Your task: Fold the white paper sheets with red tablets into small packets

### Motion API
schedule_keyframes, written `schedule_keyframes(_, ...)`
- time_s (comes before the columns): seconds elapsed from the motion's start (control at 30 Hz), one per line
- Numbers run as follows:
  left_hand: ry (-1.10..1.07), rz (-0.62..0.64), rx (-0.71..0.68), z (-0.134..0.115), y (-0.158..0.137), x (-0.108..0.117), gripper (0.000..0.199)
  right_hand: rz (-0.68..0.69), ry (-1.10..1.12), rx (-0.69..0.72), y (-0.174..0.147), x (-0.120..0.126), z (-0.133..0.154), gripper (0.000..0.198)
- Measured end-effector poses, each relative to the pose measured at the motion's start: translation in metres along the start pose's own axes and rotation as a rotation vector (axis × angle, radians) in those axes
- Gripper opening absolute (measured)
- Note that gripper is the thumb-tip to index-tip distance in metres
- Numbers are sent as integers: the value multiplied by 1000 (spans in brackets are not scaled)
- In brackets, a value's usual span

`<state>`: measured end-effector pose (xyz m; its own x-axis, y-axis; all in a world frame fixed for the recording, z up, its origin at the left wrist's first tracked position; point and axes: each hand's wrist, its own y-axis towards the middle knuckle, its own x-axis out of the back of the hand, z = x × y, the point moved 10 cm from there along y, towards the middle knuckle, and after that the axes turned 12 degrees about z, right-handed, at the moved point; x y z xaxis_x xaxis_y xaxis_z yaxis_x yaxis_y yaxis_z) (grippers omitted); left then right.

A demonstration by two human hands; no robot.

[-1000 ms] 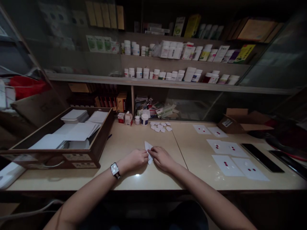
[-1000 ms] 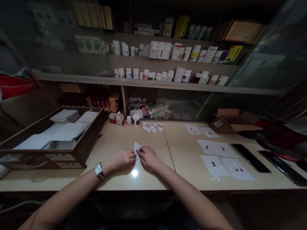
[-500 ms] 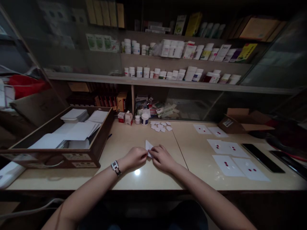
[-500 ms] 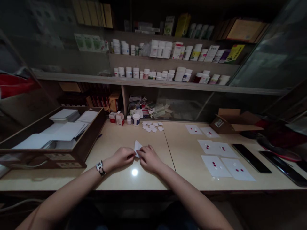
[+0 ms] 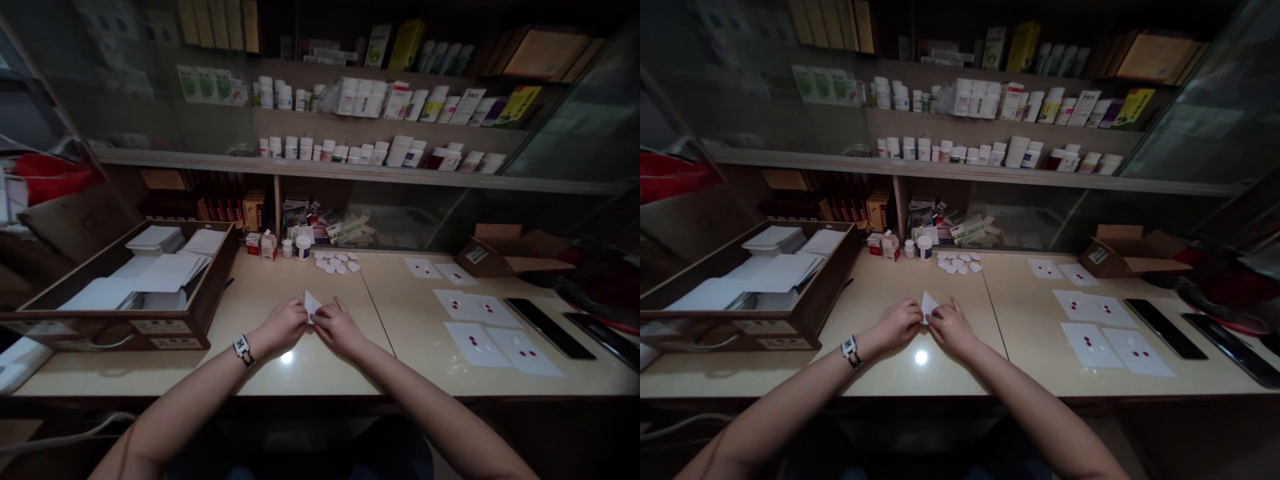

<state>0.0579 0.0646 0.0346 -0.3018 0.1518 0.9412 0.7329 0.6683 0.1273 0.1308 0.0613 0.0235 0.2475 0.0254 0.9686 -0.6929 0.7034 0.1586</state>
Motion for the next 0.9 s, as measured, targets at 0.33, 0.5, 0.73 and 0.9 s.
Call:
schedule_keyframes(0.33, -252, -42, 211, 32, 0, -4, 16, -60, 171, 8, 4, 4, -2, 17)
schedule_keyframes(0.5, -500, -95, 372, 54, -1, -14, 16, -70, 416, -105, 9, 1, -24, 15)
schedule_keyframes(0.73, -600, -198, 462, 65, -2, -16, 39, -76, 568, -242, 18, -8, -49, 7)
schedule_keyframes(0.9, -575, -225, 460, 64, -2, -16, 33, -67, 518, -284, 23, -12, -51, 8)
